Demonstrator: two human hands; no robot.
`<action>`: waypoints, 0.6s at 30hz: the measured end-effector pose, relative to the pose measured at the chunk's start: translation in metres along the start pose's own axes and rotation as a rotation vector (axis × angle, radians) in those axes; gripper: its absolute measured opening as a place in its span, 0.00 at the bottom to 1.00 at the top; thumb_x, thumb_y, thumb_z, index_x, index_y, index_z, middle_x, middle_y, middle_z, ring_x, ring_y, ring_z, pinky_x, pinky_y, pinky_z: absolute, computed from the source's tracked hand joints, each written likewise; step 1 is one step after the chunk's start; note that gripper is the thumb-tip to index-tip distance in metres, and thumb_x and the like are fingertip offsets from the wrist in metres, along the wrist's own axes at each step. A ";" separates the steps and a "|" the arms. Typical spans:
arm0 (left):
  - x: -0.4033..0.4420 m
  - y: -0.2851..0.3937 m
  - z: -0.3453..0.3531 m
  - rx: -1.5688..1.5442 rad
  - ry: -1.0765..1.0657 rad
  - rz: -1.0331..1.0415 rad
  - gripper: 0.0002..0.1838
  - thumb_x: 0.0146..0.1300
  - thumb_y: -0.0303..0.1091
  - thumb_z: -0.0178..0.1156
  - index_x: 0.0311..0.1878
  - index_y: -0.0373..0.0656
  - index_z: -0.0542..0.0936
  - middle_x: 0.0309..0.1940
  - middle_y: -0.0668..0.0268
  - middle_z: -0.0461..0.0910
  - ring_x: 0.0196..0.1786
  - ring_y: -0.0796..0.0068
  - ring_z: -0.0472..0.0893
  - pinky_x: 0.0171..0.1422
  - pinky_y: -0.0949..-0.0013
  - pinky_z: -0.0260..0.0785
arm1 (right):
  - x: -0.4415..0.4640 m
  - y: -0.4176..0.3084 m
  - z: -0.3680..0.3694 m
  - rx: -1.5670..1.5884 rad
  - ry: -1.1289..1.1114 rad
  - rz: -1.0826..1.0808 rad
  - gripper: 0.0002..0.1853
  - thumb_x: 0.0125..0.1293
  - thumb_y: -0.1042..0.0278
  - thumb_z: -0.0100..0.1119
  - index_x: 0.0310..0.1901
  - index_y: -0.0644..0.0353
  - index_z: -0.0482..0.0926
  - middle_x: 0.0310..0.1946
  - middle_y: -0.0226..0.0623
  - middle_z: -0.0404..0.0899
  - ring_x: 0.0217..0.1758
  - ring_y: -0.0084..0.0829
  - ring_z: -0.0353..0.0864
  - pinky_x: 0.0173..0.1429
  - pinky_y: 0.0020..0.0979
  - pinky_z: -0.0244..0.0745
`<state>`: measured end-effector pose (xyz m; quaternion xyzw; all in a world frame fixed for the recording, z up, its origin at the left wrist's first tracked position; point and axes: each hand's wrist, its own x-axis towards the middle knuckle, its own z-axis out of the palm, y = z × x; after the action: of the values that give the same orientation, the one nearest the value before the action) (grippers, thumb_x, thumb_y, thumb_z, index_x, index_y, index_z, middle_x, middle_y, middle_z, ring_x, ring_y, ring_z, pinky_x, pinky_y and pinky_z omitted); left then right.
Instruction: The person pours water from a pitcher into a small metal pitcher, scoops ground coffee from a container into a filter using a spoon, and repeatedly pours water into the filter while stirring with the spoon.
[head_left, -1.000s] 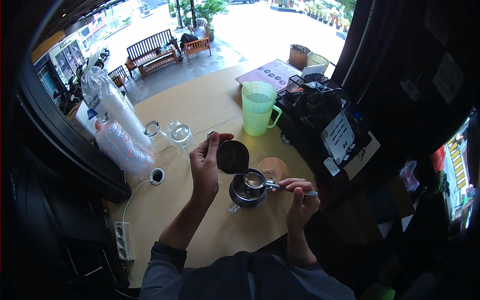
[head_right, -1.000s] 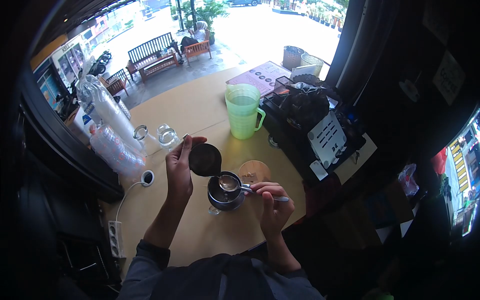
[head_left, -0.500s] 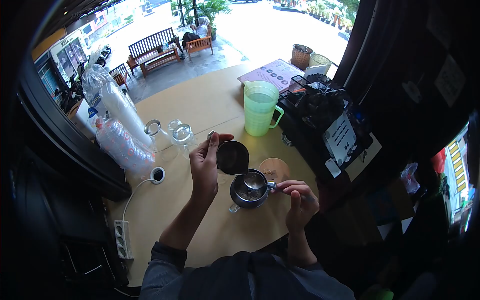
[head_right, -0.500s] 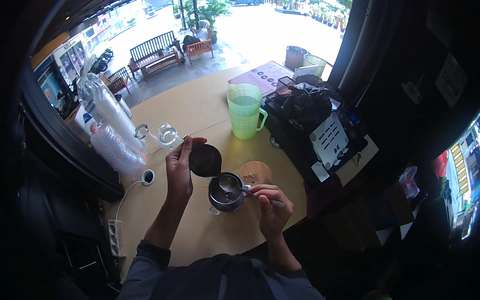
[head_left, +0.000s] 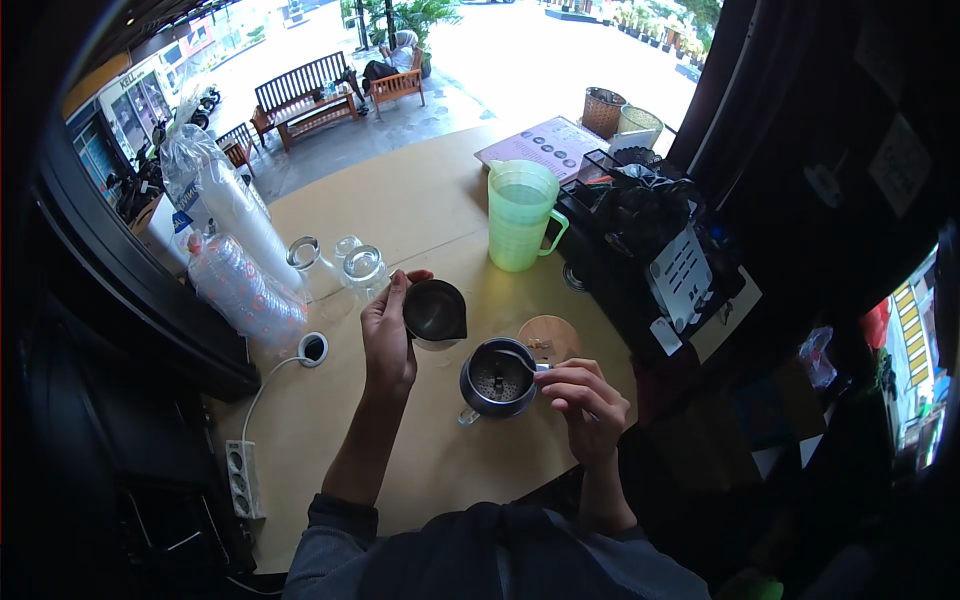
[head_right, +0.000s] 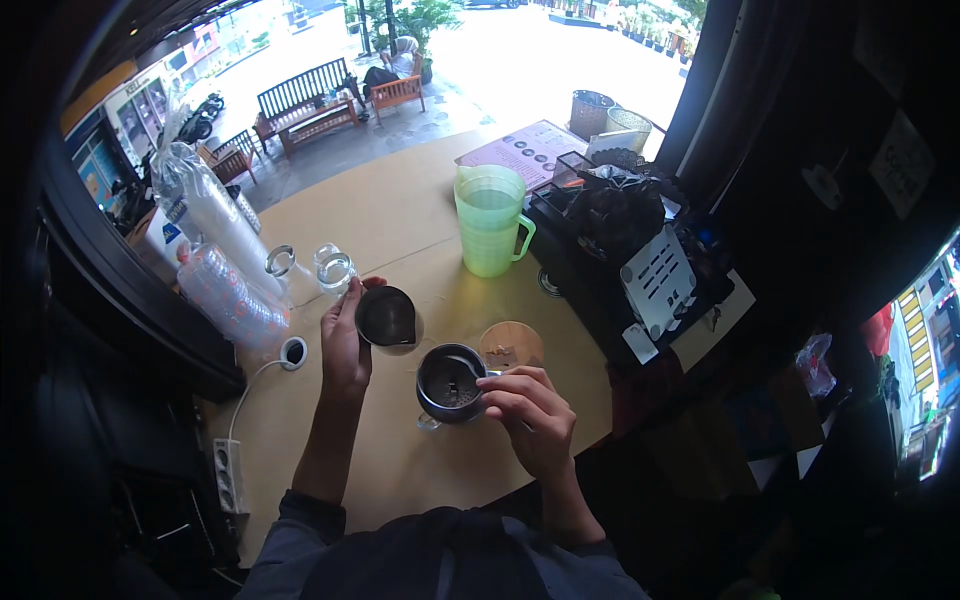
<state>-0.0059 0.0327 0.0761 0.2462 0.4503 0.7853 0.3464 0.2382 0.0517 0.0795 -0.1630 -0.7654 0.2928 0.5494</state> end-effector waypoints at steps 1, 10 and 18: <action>0.004 -0.006 -0.008 -0.029 0.029 -0.029 0.19 0.75 0.41 0.51 0.45 0.32 0.81 0.40 0.59 0.84 0.41 0.75 0.83 0.50 0.72 0.76 | 0.001 -0.001 0.000 -0.031 -0.061 -0.007 0.09 0.59 0.65 0.68 0.34 0.61 0.83 0.37 0.36 0.86 0.40 0.33 0.86 0.53 0.37 0.74; 0.019 -0.063 -0.083 -0.055 0.180 -0.195 0.17 0.74 0.40 0.52 0.43 0.34 0.80 0.41 0.57 0.84 0.42 0.70 0.85 0.51 0.68 0.79 | 0.003 0.005 -0.002 0.086 -0.180 0.086 0.09 0.58 0.62 0.68 0.32 0.58 0.83 0.36 0.31 0.87 0.41 0.28 0.86 0.65 0.43 0.63; 0.015 -0.084 -0.090 -0.059 0.180 -0.265 0.17 0.74 0.41 0.52 0.44 0.35 0.81 0.40 0.59 0.85 0.40 0.72 0.85 0.48 0.69 0.79 | -0.001 0.009 0.006 0.086 -0.108 0.167 0.20 0.68 0.49 0.58 0.33 0.60 0.82 0.36 0.39 0.87 0.50 0.34 0.82 0.63 0.43 0.64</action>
<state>-0.0511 0.0258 -0.0390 0.1030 0.4849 0.7643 0.4125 0.2320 0.0565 0.0714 -0.1865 -0.7644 0.3784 0.4876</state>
